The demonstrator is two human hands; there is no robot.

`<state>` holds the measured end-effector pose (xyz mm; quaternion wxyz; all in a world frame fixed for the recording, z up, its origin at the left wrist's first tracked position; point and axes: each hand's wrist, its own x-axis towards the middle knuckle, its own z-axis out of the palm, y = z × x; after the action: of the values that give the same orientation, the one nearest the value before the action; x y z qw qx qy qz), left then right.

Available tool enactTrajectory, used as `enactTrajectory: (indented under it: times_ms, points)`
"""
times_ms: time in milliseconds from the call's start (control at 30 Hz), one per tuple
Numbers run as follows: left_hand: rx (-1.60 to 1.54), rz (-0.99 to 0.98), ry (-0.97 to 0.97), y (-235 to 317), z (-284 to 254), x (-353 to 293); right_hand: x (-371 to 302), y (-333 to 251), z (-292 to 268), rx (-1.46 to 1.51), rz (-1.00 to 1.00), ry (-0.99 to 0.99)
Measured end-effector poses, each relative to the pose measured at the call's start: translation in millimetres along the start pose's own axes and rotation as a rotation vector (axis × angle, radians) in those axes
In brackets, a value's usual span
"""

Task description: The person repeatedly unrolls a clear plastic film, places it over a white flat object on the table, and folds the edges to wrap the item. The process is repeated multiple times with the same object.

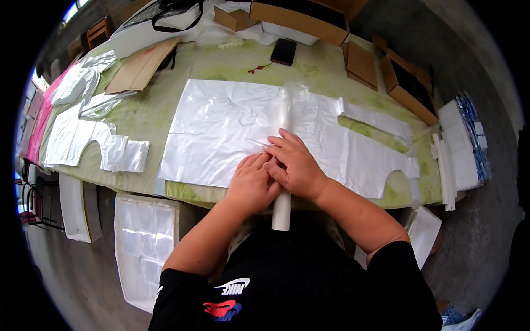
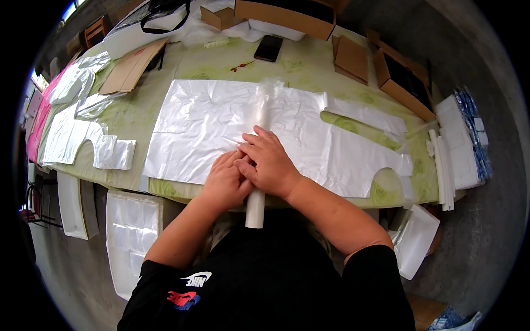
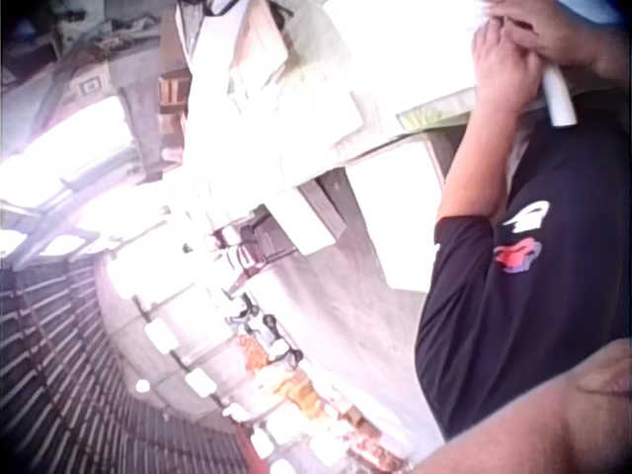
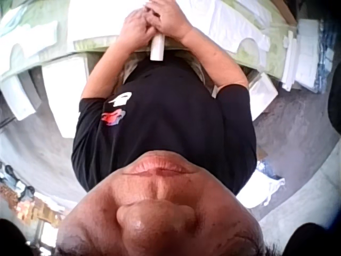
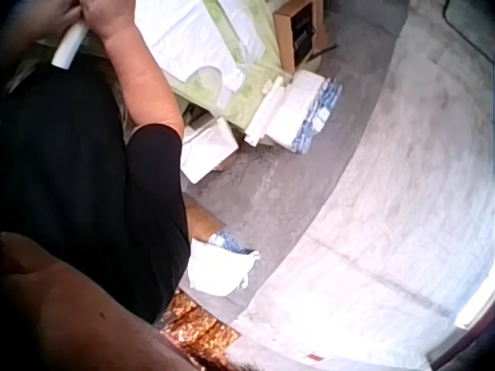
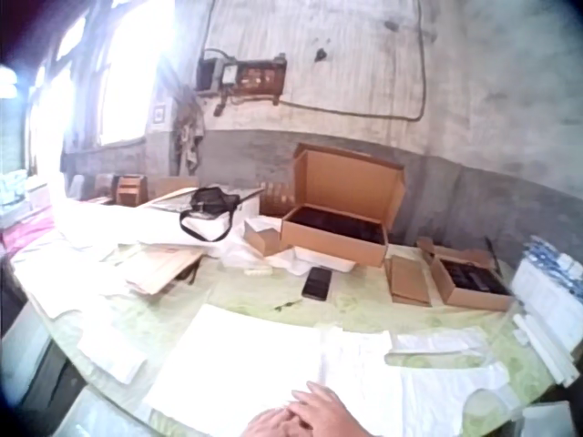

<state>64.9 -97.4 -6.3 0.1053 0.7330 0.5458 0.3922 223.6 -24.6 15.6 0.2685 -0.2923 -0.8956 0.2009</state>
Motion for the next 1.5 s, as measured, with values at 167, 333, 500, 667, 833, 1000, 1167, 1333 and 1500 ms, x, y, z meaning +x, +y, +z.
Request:
enactTrajectory:
  times_ms: [167, 333, 500, 667, 833, 1000, 1167, 1333, 1500]
  points:
    - [-0.175, 0.001, 0.219, -20, -28, 6, -7, -8, 9, -0.094, 0.005, -0.041]
    - [-0.36, 0.287, -0.208, -8, -34, 80, 15, -23, 35, 0.171, 0.029, 0.112]
    - [-0.404, 0.04, -0.529, -69, -18, 83, -5, -20, 31, 0.28, -0.204, 0.229]
    - [-0.598, -0.085, -0.382, -72, -19, 64, -9, -39, 41, 0.413, -0.249, 0.072]
    - [-0.47, -0.122, -0.403, -68, -41, 63, 19, -54, 46, 0.53, -0.256, -0.119]
    - [-0.333, -0.032, -0.478, -84, -51, 53, 16, -51, 47, 0.656, -0.187, -0.19]
    - [-0.343, -0.058, -0.42, -76, -46, 47, -2, -51, 54, 0.58, -0.315, 0.084]
    - [-0.607, -0.275, -0.331, -80, -44, 47, 6, -55, 53, 0.603, -0.332, -0.062]
    - [-0.438, -0.268, -0.354, -80, -52, 49, 9, -51, 60, 0.569, -0.218, 0.231]
